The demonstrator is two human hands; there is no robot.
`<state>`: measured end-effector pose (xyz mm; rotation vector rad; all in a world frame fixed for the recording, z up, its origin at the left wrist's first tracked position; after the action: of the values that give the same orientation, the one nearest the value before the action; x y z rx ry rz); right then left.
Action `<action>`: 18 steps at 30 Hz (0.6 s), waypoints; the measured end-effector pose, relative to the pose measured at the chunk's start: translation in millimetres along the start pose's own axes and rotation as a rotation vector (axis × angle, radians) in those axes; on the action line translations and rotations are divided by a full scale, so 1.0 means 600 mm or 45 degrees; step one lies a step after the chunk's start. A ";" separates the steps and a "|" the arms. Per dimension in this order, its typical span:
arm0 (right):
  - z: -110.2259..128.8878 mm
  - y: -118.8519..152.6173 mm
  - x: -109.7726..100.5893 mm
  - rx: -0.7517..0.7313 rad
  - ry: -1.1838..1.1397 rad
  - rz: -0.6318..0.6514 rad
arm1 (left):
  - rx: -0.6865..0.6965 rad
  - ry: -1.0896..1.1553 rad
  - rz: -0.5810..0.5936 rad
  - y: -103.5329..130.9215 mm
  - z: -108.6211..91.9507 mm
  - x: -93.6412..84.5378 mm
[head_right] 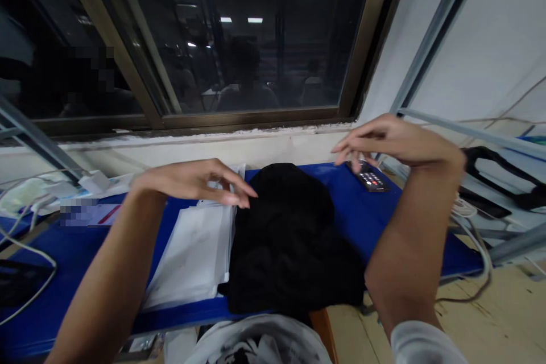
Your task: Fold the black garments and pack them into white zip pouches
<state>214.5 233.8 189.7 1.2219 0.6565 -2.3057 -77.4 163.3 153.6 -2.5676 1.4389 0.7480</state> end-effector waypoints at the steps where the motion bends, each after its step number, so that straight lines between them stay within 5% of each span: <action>1: -0.008 -0.030 0.030 0.088 0.066 0.114 | -0.069 -0.038 -0.078 -0.023 0.031 -0.006; 5: -0.083 -0.138 0.165 0.440 0.159 0.500 | -0.376 -0.183 -0.067 -0.105 0.153 0.020; 9: -0.158 -0.178 0.247 0.576 0.306 0.751 | -0.455 -0.277 0.151 -0.136 0.200 0.068; 14: -0.173 -0.168 0.229 0.505 0.333 0.740 | -0.448 -0.362 -0.007 -0.137 0.205 0.055; 18: -0.105 -0.158 0.192 0.196 0.225 0.645 | -0.465 -0.398 0.049 -0.135 0.202 0.053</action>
<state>140.7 327.3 80.1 1.4747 0.1896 -1.8644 -41.1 221.9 21.1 -2.5114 1.3576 1.4635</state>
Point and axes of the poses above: each hand's wrist, its own y-axis away from the middle knuckle, its own x-axis out of the palm, z = x × y, the point moved 8 cm from there along -y, towards the middle knuckle, and after that the axes turned 14 degrees about y, right-handed, at the moved point
